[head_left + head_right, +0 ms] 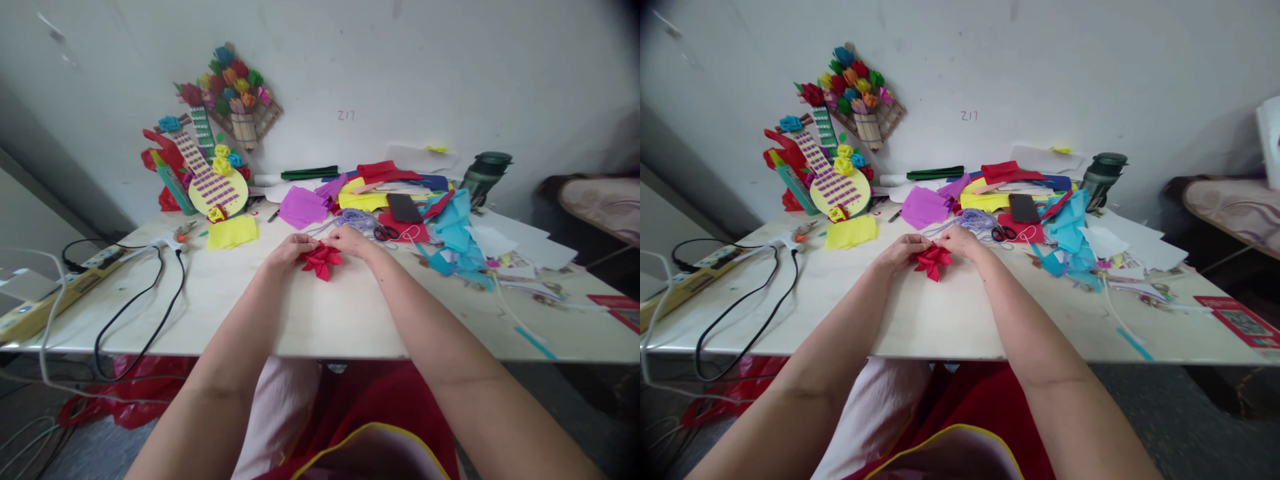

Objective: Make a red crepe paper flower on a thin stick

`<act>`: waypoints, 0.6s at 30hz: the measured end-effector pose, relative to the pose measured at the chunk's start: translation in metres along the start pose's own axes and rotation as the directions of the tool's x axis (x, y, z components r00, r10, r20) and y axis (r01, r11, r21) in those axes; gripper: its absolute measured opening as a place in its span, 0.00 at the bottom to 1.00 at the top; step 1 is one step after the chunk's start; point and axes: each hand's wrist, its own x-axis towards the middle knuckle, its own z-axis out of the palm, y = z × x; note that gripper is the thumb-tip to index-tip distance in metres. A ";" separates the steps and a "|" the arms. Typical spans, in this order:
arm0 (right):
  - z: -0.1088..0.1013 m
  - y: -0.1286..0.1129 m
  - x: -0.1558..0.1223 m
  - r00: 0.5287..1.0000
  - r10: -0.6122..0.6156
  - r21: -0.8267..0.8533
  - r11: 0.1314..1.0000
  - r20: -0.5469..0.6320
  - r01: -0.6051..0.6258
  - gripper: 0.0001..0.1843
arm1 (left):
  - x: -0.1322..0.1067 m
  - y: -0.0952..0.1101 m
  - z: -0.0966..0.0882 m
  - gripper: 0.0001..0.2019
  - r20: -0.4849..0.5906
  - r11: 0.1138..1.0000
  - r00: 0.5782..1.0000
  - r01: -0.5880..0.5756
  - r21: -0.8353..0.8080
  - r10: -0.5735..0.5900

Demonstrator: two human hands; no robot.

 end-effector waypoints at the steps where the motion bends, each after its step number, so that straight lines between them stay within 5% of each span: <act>1: 0.000 0.000 0.000 1.000 0.003 -0.012 1.000 -0.005 -0.003 0.19 | 0.000 0.000 0.000 0.10 0.001 1.000 1.000 0.003 0.002 -0.003; 18: -0.004 -0.009 -0.001 0.994 0.073 -0.101 0.992 -0.085 -0.082 0.13 | -0.002 0.004 -0.003 0.12 0.060 0.998 0.997 0.049 0.030 -0.051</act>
